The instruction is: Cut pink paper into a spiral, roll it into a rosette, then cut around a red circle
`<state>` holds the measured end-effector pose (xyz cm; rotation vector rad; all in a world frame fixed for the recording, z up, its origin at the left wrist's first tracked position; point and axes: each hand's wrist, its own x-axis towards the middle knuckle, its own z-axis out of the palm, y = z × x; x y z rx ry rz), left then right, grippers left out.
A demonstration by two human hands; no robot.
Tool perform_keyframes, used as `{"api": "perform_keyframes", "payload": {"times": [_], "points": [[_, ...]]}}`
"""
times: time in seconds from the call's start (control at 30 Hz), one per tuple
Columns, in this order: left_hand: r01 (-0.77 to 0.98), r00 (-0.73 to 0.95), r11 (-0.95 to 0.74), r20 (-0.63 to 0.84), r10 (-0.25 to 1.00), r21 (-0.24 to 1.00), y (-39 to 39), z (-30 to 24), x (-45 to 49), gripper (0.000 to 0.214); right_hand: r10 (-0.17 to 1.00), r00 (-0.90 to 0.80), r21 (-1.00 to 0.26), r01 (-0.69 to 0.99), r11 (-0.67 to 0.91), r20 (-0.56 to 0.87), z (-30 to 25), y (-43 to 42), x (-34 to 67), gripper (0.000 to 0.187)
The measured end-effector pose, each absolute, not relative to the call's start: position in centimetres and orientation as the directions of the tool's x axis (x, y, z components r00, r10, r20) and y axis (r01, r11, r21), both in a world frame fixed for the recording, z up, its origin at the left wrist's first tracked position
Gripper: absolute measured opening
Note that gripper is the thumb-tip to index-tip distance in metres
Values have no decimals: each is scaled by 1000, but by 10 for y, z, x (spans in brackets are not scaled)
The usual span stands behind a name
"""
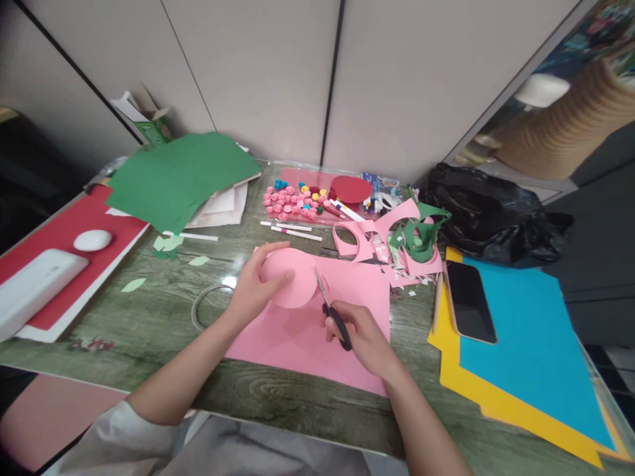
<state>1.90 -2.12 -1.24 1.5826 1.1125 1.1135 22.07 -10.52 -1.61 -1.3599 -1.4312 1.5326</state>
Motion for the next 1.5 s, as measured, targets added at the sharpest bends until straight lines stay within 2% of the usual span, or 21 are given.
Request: {"api": "perform_keyframes", "payload": {"times": [0.77, 1.5], "points": [[194, 201, -229, 190, 961, 954, -20, -11, 17, 41, 932, -231, -945, 235, -226, -281, -16, -105, 219, 30], [206, 314, -290, 218, 924, 935, -14, -7, 8, 41, 918, -267, -917, 349, -191, -293, -10, -103, 230, 30]]}}
